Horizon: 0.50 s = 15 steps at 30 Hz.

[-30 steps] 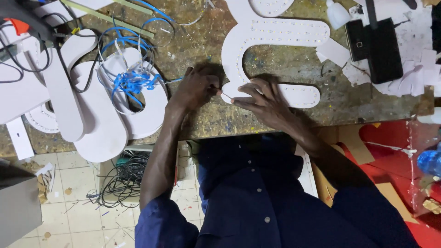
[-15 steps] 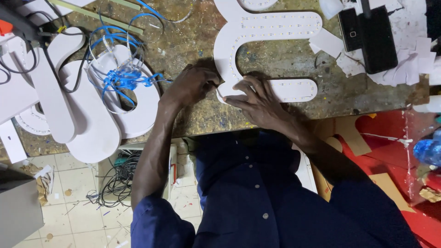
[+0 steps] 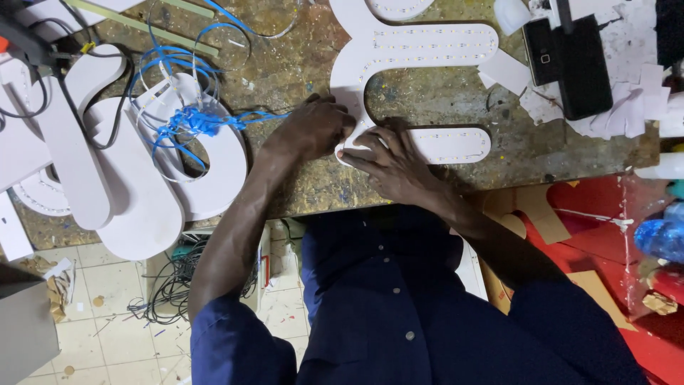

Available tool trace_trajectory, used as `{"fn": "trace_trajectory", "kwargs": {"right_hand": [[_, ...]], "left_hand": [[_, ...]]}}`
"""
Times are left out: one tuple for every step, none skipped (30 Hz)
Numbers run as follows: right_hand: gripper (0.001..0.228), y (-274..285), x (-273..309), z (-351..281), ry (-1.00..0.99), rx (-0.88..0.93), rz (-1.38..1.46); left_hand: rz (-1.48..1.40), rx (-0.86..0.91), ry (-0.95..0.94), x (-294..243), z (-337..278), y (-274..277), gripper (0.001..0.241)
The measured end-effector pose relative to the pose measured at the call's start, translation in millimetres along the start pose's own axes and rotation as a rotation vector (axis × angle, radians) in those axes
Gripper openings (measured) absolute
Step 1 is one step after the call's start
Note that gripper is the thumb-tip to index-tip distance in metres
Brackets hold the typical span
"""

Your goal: Attaching a flexible LED strip to a white sign letter by pressing it onto the surface to follow the letter's shape.

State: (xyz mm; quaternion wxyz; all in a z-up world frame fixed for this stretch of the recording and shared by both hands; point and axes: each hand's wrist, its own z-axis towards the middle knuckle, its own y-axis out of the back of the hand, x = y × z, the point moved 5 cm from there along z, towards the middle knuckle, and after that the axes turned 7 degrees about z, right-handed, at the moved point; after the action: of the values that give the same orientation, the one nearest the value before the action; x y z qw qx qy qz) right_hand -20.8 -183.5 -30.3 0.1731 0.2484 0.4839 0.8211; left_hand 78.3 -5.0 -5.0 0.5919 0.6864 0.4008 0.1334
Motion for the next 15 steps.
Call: {"fn": "trace_trajectory", "kwargs": {"right_hand": [[0.069,-1,0,-1,-0.001,0.002,-0.001],[0.069,-3,-1,-1,-0.010,-0.001,0.012],[0.068,-4,-1,-1,-0.019,-0.003,0.025],[0.068,-4,-1,0,-0.018,-0.003,0.025],[0.069,-3,-1,2,-0.014,-0.005,0.037],[0.069,-2,0,2,-0.011,-0.007,0.049],[0.069,-4,-2,2,-0.011,-0.005,0.049],[0.065,-6,-4,1,-0.003,-0.003,0.081],[0.061,-7,-5,1,0.006,0.000,0.113],[0.061,-7,-5,2,0.006,0.001,0.112],[0.056,-6,-3,3,0.017,-0.007,0.136],[0.050,-6,-3,5,0.028,-0.017,0.158],[0.050,-9,-3,2,0.029,-0.017,0.156],[0.051,-12,-4,-1,0.036,-0.021,0.147],[0.052,-15,-4,-3,0.043,-0.025,0.138]], "left_hand": [[-0.002,0.000,-0.001,-1,2,-2,0.022],[0.034,0.001,-0.014,-2,3,-3,0.024],[0.071,0.002,-0.026,-3,4,-5,0.025],[0.070,0.002,-0.026,-3,6,-7,0.025],[0.104,-0.013,-0.033,-3,8,-8,0.027],[0.137,-0.029,-0.040,-4,10,-10,0.028],[0.136,-0.029,-0.041,-3,13,-9,0.028],[0.142,-0.030,-0.042,-3,15,-9,0.025],[0.148,-0.032,-0.043,-2,18,-8,0.023],[0.147,-0.033,-0.043,7,20,-15,0.023],[0.164,-0.039,-0.043,16,23,-22,0.022],[0.182,-0.044,-0.042,25,26,-27,0.021],[0.183,-0.047,-0.043,24,25,-18,0.021],[0.175,-0.061,-0.054,23,22,-8,0.022],[0.167,-0.074,-0.065,22,20,2,0.023]]}}
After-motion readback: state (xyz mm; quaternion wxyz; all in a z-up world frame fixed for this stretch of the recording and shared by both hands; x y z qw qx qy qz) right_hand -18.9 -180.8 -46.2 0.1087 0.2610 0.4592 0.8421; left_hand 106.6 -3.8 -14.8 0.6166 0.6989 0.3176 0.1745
